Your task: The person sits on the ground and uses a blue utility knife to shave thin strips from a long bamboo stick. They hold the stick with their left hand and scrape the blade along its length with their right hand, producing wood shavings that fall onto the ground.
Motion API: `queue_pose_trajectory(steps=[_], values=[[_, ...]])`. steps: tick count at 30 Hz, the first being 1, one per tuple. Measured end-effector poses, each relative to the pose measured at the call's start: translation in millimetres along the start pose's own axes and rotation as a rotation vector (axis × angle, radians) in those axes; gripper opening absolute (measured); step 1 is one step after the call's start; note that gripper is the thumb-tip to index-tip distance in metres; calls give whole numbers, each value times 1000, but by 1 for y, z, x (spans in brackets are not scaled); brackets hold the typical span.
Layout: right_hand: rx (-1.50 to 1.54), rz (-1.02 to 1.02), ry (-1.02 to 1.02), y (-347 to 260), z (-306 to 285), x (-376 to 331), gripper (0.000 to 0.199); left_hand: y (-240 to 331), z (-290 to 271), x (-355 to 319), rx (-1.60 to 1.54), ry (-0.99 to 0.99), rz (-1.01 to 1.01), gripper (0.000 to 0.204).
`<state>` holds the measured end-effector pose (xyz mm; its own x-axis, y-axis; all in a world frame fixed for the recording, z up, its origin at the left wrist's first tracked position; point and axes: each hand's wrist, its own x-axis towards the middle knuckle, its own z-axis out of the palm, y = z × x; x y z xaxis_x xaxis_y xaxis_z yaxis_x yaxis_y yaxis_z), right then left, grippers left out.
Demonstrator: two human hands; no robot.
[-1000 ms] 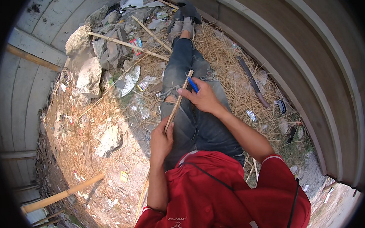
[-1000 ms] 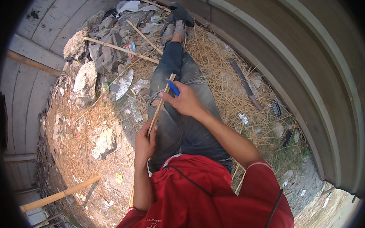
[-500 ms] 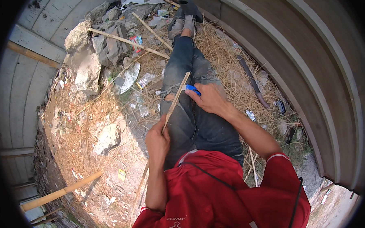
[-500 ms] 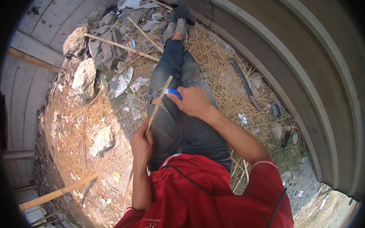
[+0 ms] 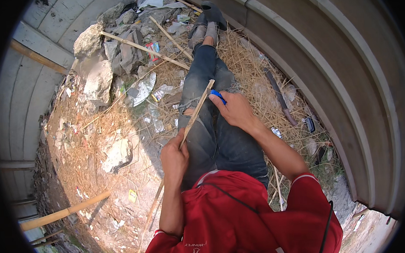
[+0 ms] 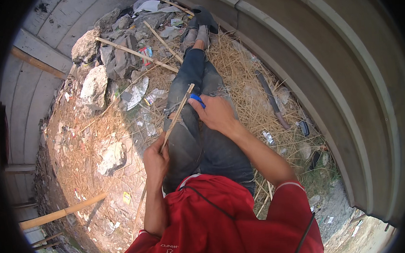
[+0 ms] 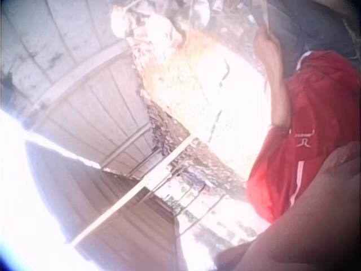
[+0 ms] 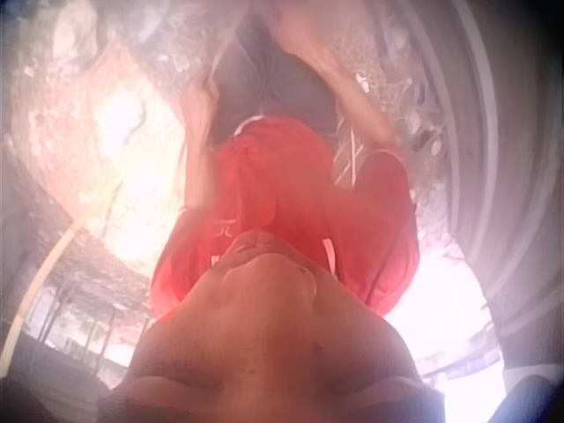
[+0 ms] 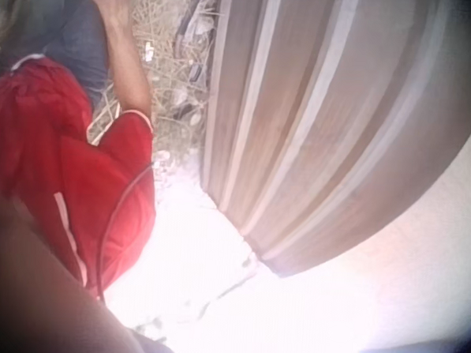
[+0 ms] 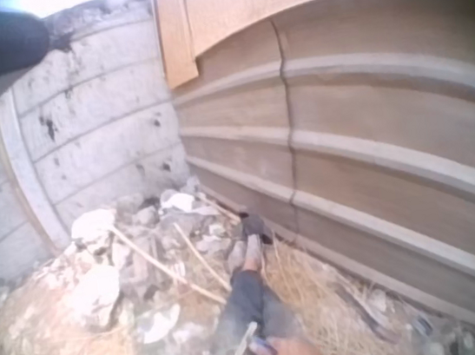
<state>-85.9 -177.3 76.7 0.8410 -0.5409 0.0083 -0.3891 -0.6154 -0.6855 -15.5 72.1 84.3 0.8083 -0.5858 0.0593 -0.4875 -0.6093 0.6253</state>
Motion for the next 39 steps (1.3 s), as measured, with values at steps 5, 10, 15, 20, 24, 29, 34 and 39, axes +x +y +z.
queue_pose_trajectory(steps=[5, 10, 15, 20, 24, 29, 34, 39], values=[[-58, -167, -5, -6, 10, -16, 60, 4, -3, -1, 19, -34, -3, 36], [-1, 85, 152, 32, -37, 31, 58, -5, -8, -14, -38, -77, -47, 34], [67, -71, 96, 6, -14, -1, 56, 1, 2, -8, -42, -17, 10, 33], [-77, -182, -104, -22, 11, -38, 54, 5, 6, 1, -61, 7, 36, 35], [-47, -4, 45, -4, -7, -3, 57, 3, 1, -5, -1, -22, 20, 36], [-152, -187, -112, -11, 5, -25, 59, -6, 7, -9, -42, -22, 35, 36], [-94, -150, -20, 18, 7, 0, 61, 4, 6, -4, -11, -44, 23, 33], [-84, -120, 102, 8, -4, 16, 62, 14, -1, 11, 4, -29, 40, 32]])
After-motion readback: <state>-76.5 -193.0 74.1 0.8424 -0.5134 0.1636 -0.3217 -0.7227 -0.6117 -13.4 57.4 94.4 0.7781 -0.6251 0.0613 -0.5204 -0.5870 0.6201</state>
